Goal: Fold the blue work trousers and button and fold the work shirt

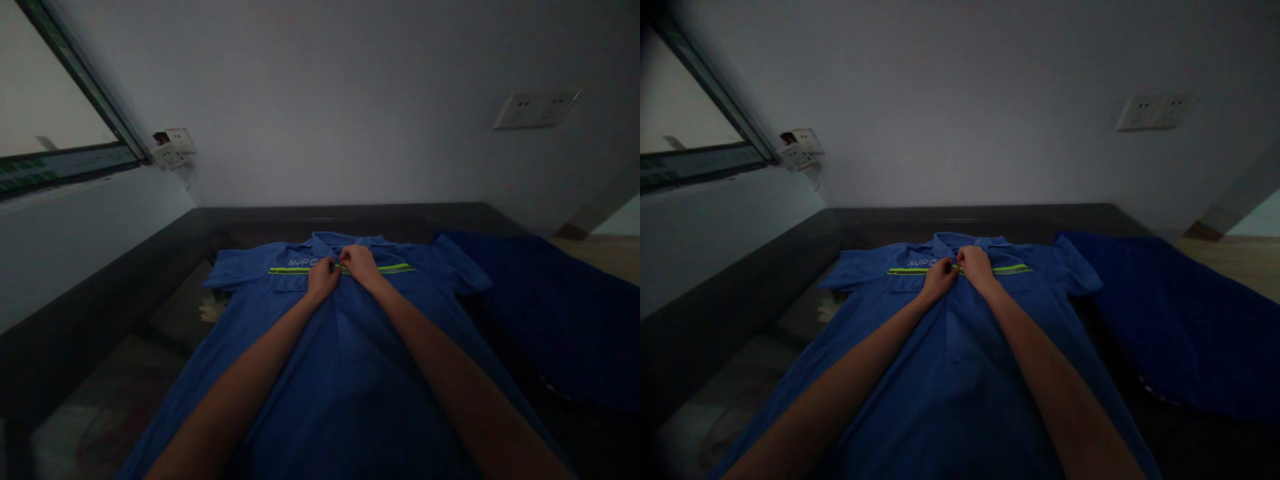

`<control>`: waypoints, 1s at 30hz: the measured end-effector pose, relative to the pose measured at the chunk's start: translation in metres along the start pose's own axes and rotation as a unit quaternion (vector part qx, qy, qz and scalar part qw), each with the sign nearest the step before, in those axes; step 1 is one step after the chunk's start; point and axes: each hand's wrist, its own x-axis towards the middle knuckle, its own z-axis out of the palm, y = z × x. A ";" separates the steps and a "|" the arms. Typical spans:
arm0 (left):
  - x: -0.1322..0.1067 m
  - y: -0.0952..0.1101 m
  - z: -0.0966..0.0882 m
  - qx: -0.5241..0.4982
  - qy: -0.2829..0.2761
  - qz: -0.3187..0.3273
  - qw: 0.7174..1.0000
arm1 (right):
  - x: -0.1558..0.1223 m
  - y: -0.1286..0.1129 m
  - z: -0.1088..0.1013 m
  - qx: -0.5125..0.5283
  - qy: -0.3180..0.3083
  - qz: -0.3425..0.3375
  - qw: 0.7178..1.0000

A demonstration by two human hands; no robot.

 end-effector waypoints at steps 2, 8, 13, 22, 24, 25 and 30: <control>0.001 -0.001 -0.002 -0.006 -0.003 0.006 1.000 | 0.002 0.004 0.000 0.017 0.008 0.006 1.000; 0.004 0.002 -0.010 -0.002 -0.013 0.004 1.000 | 0.007 0.011 -0.004 0.071 0.016 0.016 0.997; 0.004 0.010 -0.016 0.029 -0.004 -0.030 0.999 | 0.009 0.015 -0.004 0.121 0.017 0.017 0.992; 0.000 0.007 -0.011 0.041 0.005 -0.020 0.999 | 0.011 0.022 0.004 0.176 -0.003 0.015 0.984; -0.001 0.006 -0.010 0.032 0.007 -0.011 0.999 | 0.011 0.023 0.005 0.185 -0.008 0.012 0.983; -0.001 0.005 -0.009 0.028 0.009 -0.005 1.000 | 0.012 0.024 0.005 0.189 -0.011 0.010 0.982; -0.001 0.003 -0.008 0.016 0.020 0.009 1.000 | 0.012 0.025 0.004 0.200 -0.031 -0.012 0.979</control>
